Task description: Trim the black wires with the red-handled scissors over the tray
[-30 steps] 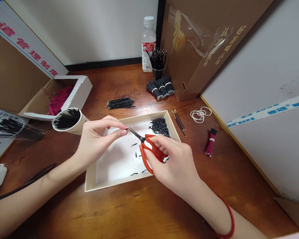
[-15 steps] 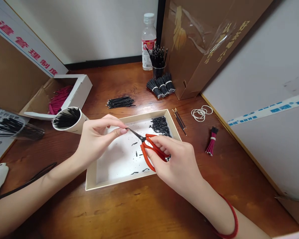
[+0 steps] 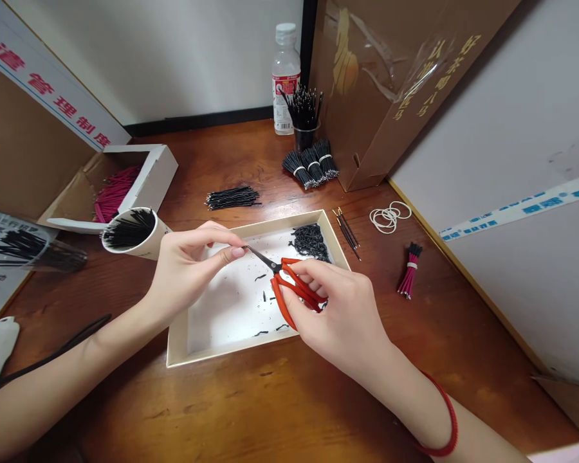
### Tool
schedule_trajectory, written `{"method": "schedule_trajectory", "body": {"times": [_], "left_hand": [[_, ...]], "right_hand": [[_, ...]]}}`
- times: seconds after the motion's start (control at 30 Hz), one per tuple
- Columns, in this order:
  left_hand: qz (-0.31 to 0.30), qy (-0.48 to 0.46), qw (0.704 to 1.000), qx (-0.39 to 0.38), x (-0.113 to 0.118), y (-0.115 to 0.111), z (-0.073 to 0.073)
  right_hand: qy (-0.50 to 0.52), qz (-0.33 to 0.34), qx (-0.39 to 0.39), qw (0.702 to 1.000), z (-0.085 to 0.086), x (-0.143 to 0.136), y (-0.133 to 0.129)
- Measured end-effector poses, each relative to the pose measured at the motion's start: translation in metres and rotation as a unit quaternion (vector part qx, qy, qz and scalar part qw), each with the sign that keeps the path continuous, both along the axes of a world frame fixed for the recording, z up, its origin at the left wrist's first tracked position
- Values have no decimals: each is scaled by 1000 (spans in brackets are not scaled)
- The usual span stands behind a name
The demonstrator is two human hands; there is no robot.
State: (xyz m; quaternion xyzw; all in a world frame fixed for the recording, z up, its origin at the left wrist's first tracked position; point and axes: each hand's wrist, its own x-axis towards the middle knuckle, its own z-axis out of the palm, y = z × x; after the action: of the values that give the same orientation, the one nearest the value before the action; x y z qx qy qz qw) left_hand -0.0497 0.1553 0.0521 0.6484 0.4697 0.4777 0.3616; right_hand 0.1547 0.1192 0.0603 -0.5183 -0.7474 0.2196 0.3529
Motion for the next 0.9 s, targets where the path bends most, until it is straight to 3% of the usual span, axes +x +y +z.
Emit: {"method": "schedule_trajectory", "body": {"times": [0.9], "left_hand": [[-4, -16, 1000, -22, 0, 1, 0]], "right_hand": [[-1, -1, 13, 1000, -3, 1, 1]]}}
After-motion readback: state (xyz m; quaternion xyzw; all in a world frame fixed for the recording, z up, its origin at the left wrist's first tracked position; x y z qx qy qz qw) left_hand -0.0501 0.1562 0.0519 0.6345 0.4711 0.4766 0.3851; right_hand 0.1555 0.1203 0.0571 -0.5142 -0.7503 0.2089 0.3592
